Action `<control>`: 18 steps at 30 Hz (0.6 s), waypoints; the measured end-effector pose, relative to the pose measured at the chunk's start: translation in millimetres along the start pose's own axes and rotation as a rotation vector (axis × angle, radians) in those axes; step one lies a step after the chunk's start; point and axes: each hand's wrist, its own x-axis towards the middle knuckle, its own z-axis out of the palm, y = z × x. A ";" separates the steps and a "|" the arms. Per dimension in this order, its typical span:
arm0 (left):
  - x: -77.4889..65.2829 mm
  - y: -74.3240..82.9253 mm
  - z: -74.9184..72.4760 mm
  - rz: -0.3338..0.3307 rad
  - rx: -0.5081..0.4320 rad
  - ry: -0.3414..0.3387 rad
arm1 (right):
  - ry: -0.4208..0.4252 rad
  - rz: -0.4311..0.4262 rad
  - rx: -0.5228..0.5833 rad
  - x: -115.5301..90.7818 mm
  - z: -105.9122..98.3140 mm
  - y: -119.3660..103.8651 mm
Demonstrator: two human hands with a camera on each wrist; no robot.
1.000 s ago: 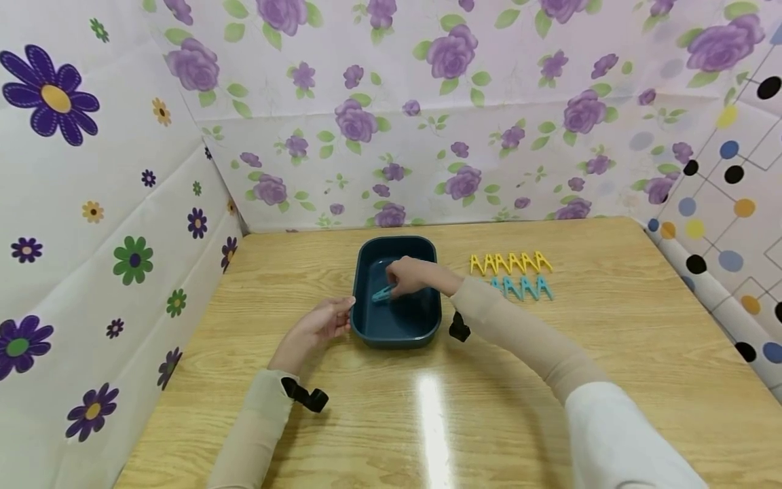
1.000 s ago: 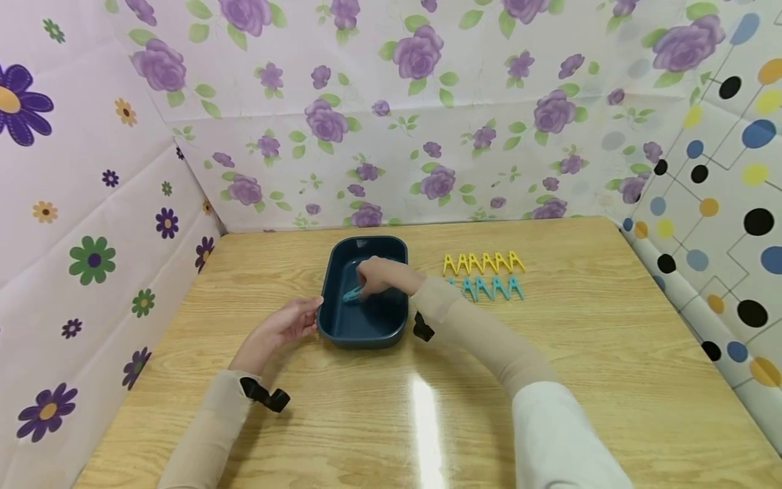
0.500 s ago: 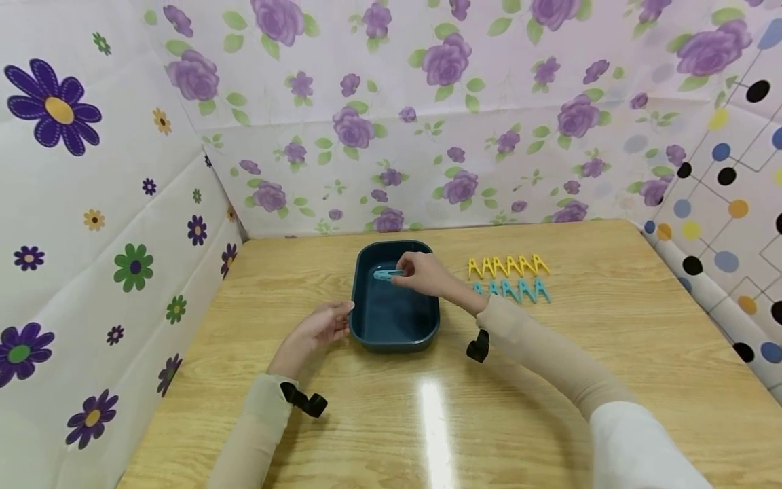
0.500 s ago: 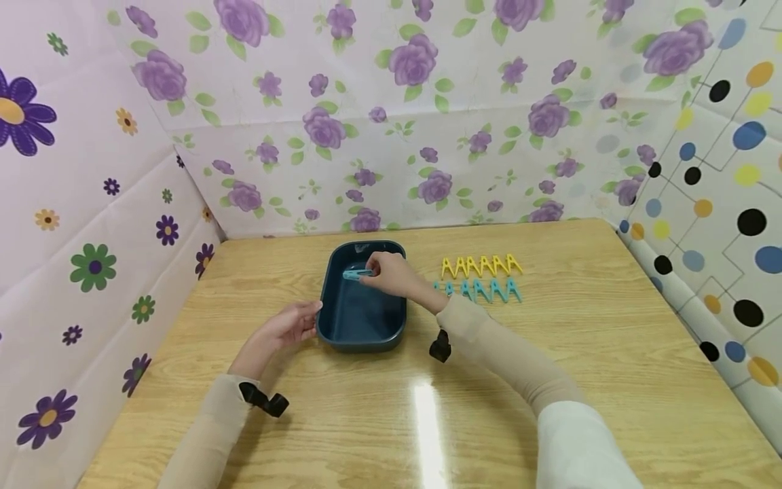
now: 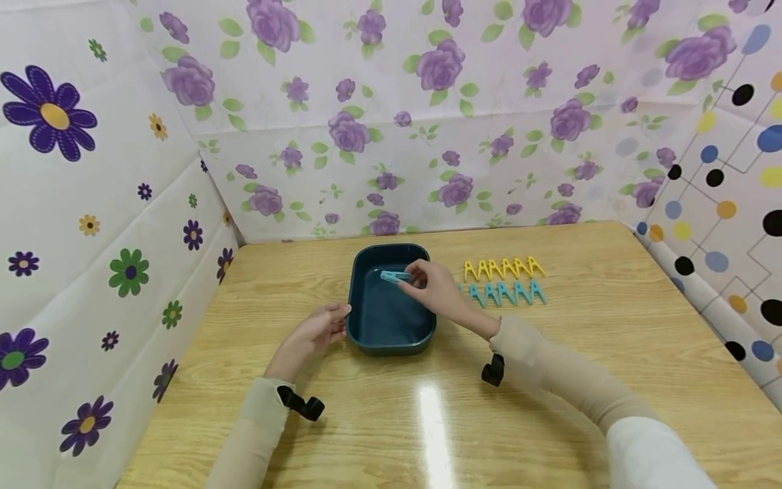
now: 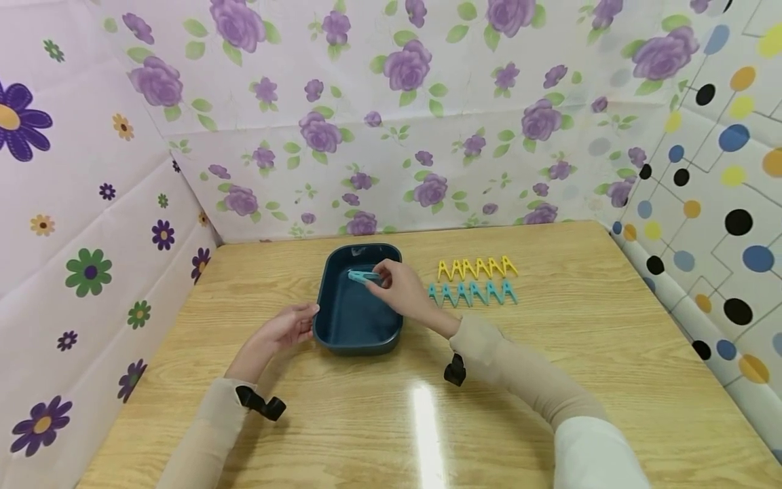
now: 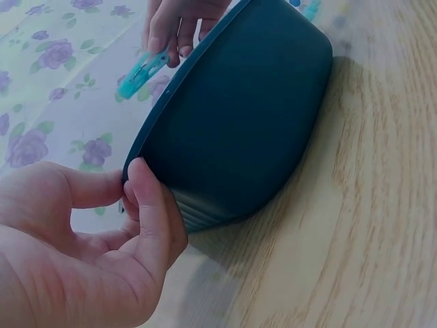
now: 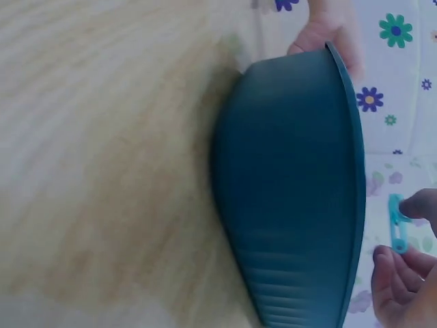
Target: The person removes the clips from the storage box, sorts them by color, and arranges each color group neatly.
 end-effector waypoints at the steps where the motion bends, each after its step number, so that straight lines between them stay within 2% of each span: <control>1: -0.5 0.4 0.3 0.000 -0.001 0.002 | 0.019 -0.009 0.007 -1.9 0.2 0.8; 8: -2.9 0.8 0.3 -0.003 0.007 0.015 | 0.119 -0.043 0.035 -9.9 1.1 10.5; 18: -0.8 0.8 -0.2 -0.002 0.015 0.012 | 0.118 -0.072 0.015 -13.4 -4.8 20.6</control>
